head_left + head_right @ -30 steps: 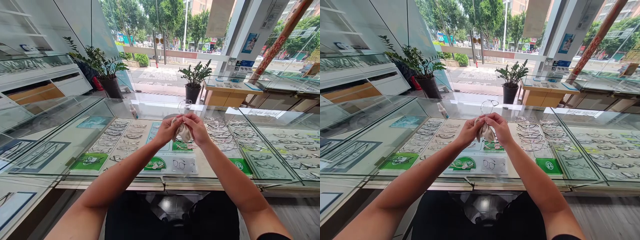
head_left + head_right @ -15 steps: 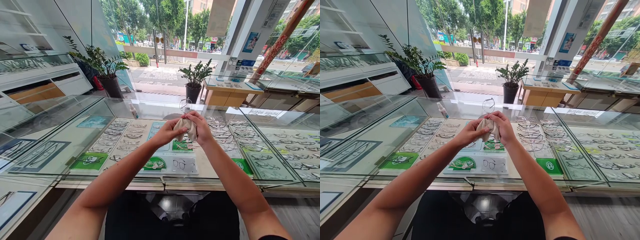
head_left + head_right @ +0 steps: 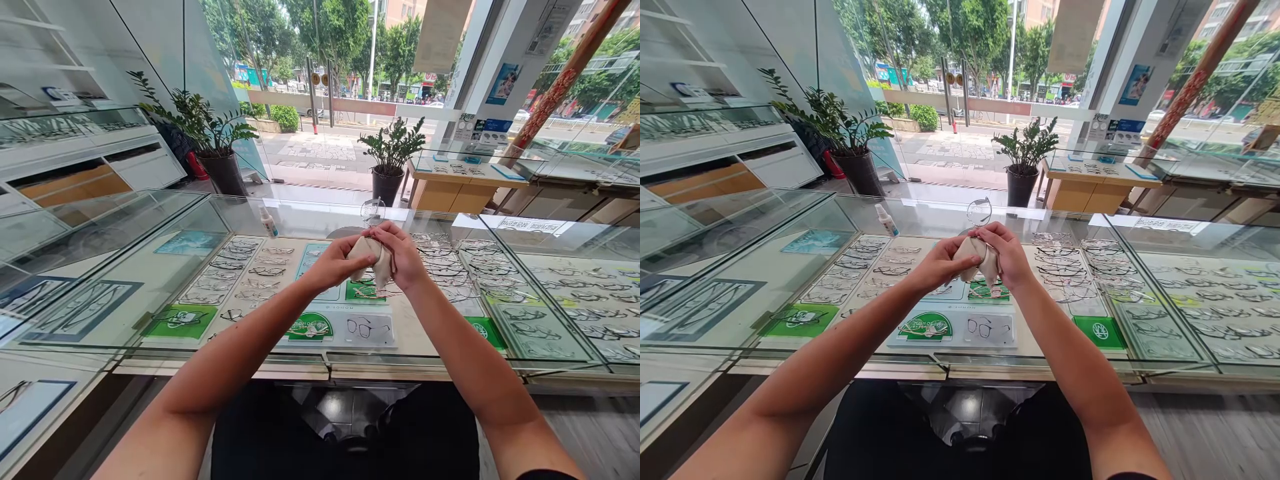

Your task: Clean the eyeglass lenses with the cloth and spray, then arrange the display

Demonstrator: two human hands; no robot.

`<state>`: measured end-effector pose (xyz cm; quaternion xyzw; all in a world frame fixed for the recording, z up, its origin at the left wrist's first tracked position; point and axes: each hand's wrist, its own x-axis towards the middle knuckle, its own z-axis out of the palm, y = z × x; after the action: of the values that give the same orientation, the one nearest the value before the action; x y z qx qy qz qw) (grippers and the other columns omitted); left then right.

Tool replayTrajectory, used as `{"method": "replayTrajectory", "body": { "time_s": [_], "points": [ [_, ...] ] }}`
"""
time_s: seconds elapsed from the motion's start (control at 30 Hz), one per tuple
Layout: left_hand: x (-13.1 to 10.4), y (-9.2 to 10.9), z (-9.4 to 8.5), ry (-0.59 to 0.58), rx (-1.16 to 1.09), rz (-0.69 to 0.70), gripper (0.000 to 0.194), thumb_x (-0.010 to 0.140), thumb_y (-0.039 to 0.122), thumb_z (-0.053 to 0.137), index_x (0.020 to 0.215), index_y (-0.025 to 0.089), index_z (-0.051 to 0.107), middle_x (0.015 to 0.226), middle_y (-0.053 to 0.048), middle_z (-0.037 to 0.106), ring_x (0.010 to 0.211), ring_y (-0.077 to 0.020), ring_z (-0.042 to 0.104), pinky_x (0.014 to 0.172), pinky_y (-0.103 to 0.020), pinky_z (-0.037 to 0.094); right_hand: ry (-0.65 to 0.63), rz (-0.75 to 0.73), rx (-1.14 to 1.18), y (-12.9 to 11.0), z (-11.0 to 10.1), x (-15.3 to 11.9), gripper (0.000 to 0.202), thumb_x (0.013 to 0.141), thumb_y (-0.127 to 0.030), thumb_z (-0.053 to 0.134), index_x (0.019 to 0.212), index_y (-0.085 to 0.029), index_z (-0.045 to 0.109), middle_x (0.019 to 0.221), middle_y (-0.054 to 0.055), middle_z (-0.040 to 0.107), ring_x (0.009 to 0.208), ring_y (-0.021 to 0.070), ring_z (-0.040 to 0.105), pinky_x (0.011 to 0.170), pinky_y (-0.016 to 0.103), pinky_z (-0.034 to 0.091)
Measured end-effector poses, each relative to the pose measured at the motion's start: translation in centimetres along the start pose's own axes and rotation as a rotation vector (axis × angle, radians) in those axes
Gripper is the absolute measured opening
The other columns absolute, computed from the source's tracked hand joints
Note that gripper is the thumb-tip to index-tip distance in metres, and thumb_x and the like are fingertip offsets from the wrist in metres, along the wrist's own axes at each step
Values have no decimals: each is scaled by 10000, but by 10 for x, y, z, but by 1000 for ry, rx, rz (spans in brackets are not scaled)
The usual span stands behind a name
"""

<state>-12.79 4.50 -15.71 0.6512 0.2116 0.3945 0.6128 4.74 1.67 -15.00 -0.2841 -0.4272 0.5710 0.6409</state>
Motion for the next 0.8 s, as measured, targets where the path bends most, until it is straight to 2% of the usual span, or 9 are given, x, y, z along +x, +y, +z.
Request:
{"method": "replayTrajectory", "body": {
  "time_s": [0.23,0.4,0.5,0.63,0.8],
  "points": [
    [1,-6,5,126,11,36,574,774,576,1005,1114,146,834,861,-25,745,741,-145,613,683,-269,492,-5,7,0,5,2,-1,421,714,-548,1049,816,-283,740,1043,5,860,978,202,756,920,347,645],
    [2,-8,8,241,58,80,659,757,729,972,1026,144,835,786,-3,710,700,-137,559,679,-274,469,-30,-29,-32,7,5,-3,424,733,-565,1052,818,-277,753,1086,5,871,985,183,757,934,333,641],
    [3,-9,9,290,96,127,686,810,832,888,947,163,817,760,1,678,705,-141,535,681,-280,443,-51,-32,-35,7,6,-4,428,737,-572,1055,821,-279,755,1060,7,877,978,184,764,948,338,641],
    [5,-7,8,265,133,138,757,840,933,792,784,180,737,715,4,617,722,-149,507,686,-286,425,-45,-41,-60,7,4,-2,445,732,-591,1048,836,-285,743,1019,10,871,982,208,780,982,375,644],
    [8,-9,2,197,63,45,791,798,957,812,820,170,736,738,6,641,709,-139,510,679,-282,424,-3,-75,-77,2,-3,1,421,746,-577,1032,845,-286,745,997,2,852,939,200,760,925,374,642]
  ]
}}
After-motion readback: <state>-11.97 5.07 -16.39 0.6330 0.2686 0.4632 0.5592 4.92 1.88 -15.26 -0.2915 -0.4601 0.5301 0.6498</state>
